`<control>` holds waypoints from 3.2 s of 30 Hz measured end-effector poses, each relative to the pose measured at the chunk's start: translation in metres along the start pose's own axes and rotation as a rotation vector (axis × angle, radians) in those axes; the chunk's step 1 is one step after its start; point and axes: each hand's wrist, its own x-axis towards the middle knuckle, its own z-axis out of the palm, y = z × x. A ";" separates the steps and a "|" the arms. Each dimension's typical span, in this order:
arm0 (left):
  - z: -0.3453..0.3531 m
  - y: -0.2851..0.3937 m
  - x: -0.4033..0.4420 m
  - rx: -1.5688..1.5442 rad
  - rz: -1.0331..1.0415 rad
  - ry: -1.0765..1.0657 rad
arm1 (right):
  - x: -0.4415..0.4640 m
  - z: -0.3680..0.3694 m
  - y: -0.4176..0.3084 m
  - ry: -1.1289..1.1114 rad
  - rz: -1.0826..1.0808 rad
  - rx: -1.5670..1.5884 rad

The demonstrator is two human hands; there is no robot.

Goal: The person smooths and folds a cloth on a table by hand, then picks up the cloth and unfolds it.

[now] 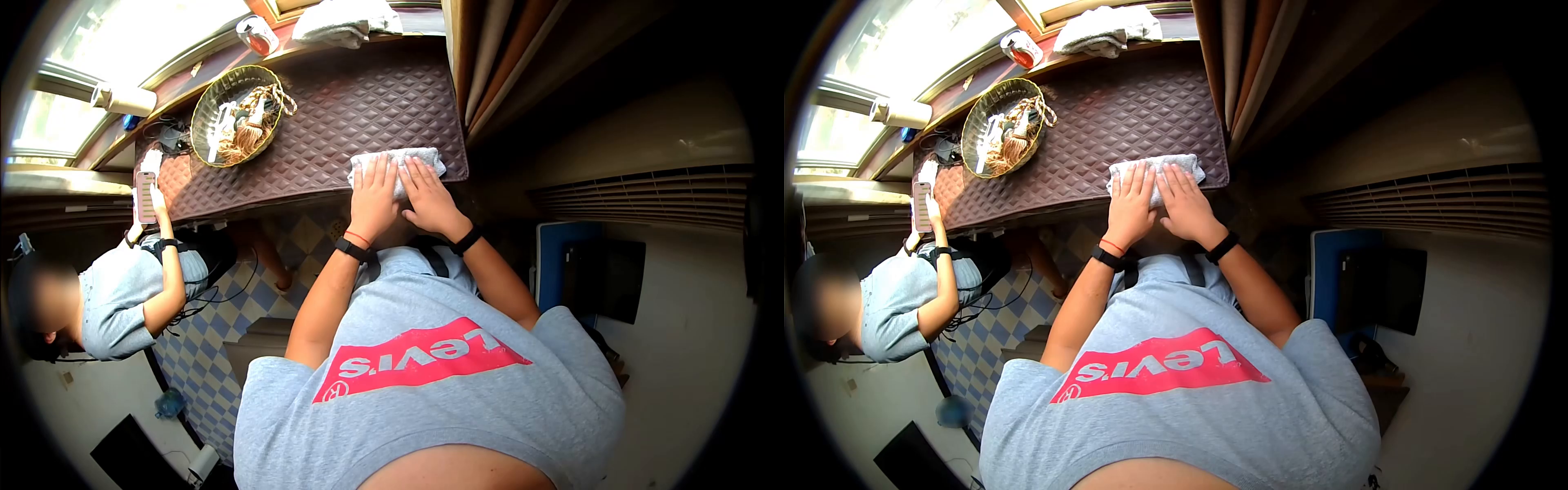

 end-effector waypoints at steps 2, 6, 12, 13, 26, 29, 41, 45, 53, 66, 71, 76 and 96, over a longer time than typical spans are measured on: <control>0.000 0.000 0.000 -0.003 0.000 -0.003 | 0.000 0.001 0.000 0.004 0.004 0.001; 0.002 0.000 0.000 -0.015 -0.002 -0.022 | -0.001 0.000 0.000 0.004 0.008 -0.004; 0.004 -0.001 -0.001 -0.024 -0.002 -0.019 | -0.002 0.004 0.002 0.025 0.001 0.000; 0.004 -0.001 -0.001 -0.023 0.000 -0.015 | -0.001 0.004 0.002 0.025 0.000 -0.002; 0.003 -0.002 -0.002 -0.012 0.011 -0.002 | -0.002 0.005 0.003 0.026 -0.010 -0.017; 0.003 -0.002 -0.002 -0.010 0.013 0.005 | -0.002 0.004 0.002 0.020 -0.008 -0.017; 0.002 0.000 -0.002 -0.012 0.002 -0.008 | -0.002 0.006 0.003 0.011 -0.001 -0.015; 0.002 0.000 -0.001 -0.014 0.001 -0.008 | -0.003 0.004 0.002 0.011 0.000 -0.010; -0.001 0.002 0.000 -0.010 -0.010 -0.026 | -0.002 0.003 0.002 0.003 -0.005 -0.002; -0.001 0.001 0.001 -0.012 -0.012 -0.030 | 0.001 0.003 0.002 -0.008 0.005 -0.019; -0.002 0.000 0.002 -0.008 -0.009 -0.033 | 0.002 0.003 0.003 -0.004 0.005 -0.016; -0.001 0.000 0.004 -0.012 -0.012 -0.033 | 0.005 0.004 0.004 -0.002 0.005 -0.004; 0.000 0.001 0.009 0.021 -0.019 -0.044 | 0.011 0.005 0.008 0.050 -0.016 -0.024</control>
